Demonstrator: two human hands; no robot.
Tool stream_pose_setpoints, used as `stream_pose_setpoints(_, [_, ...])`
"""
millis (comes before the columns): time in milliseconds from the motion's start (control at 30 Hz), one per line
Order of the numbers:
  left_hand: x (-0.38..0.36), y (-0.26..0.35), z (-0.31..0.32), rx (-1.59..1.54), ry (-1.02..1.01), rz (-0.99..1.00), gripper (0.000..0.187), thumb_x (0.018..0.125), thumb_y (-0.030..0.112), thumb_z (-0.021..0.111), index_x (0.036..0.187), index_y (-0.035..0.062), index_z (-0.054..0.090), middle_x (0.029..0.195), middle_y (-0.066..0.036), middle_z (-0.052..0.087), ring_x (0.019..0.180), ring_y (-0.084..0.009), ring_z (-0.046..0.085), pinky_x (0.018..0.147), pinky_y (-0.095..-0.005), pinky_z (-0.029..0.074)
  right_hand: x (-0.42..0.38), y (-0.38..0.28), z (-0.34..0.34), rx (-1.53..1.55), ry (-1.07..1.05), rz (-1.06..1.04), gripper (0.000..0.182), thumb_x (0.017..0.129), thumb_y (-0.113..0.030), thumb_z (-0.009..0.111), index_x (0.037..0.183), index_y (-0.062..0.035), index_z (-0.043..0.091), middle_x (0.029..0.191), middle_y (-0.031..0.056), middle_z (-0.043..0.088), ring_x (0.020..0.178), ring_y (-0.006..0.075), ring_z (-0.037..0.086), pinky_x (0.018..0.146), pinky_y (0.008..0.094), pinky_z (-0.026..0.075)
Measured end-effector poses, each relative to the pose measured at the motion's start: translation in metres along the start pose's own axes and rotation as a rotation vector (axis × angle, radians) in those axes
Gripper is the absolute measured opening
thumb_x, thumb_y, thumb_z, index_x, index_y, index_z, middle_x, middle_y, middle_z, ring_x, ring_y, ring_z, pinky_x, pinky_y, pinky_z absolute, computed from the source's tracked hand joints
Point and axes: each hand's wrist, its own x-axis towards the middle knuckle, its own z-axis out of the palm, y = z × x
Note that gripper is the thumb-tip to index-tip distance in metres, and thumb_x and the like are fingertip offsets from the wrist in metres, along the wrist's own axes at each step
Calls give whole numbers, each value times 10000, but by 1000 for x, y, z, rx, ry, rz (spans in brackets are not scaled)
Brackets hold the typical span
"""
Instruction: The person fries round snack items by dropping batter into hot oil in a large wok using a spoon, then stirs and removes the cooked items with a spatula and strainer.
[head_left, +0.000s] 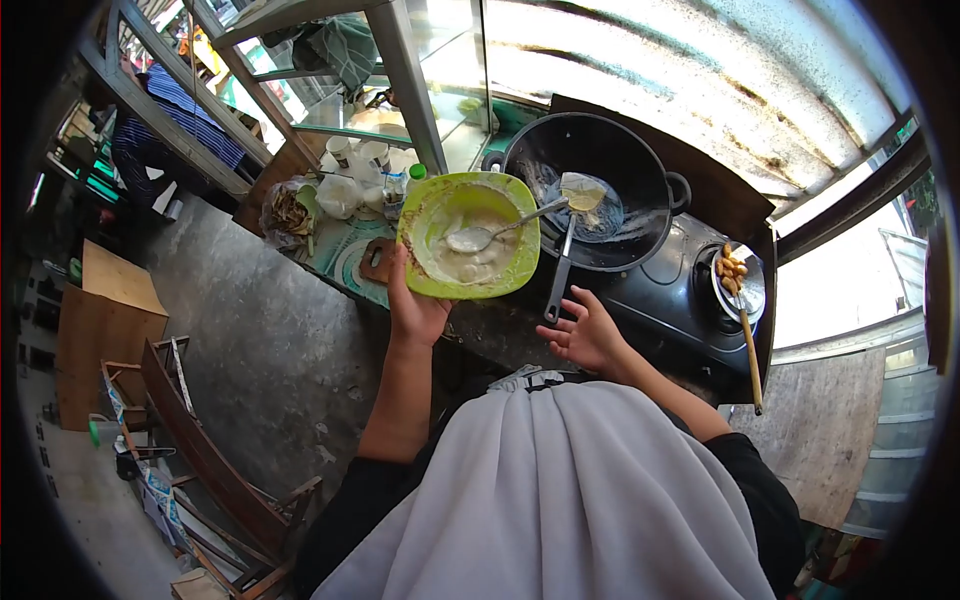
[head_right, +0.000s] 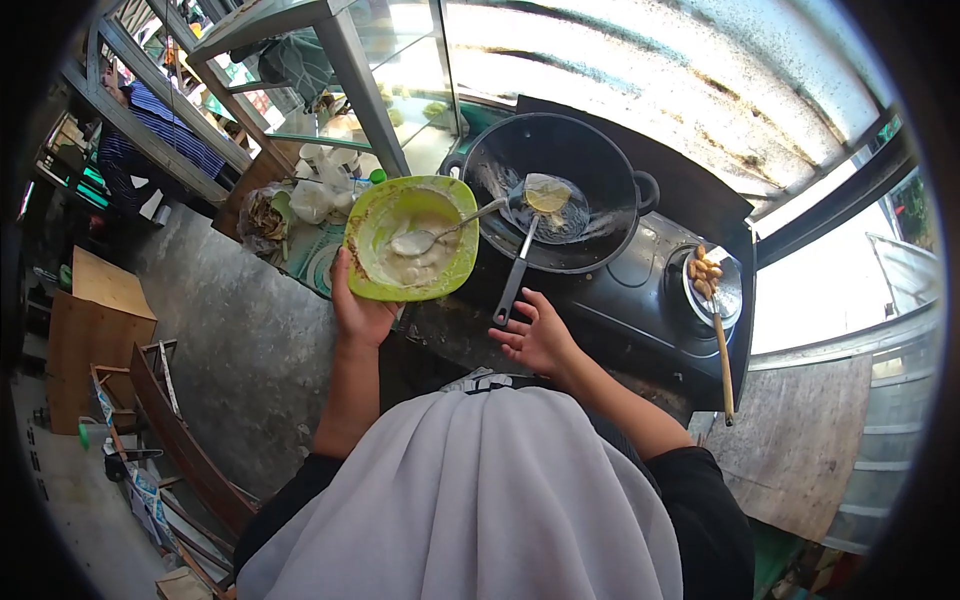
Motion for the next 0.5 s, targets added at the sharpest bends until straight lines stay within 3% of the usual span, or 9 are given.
stream_pose_setpoints(33, [0, 0, 0, -1, -2, 4, 547, 929, 502, 404, 1347, 149, 397, 1290, -53, 505, 1118, -219, 559, 805, -376, 541, 3, -3, 0, 39, -151, 31, 408, 870, -366, 583, 1192, -162, 437, 950, 28, 583, 861, 219, 627, 703, 322, 460])
stream_pose_setpoints(233, [-1, 1, 7, -10, -9, -14, 549, 930, 500, 404, 1356, 154, 390, 1303, -50, 496, 1124, -217, 555, 809, -367, 537, 21, -11, -6, 56, -214, -172, 157, 910, -214, 562, 1002, -144, 455, 763, 11, 535, 670, 148, 546, 611, 302, 427])
stream_pose_setpoints(333, [-2, 0, 6, -15, -27, -22, 551, 932, 498, 403, 1362, 155, 385, 1306, -51, 495, 1126, -218, 554, 813, -367, 534, 9, -19, -16, 34, -237, -255, 131, 912, -162, 556, 936, -137, 430, 736, 5, 504, 602, 119, 481, 568, 274, 397])
stream_pose_setpoints(500, [-5, 0, 5, 9, -27, -19, 558, 931, 497, 403, 1369, 151, 375, 1311, -57, 491, 1130, -224, 552, 821, -376, 530, -10, -34, -31, -202, -192, -344, 183, 913, -182, 529, 1030, -88, 424, 731, 33, 480, 569, 122, 471, 542, 245, 386])
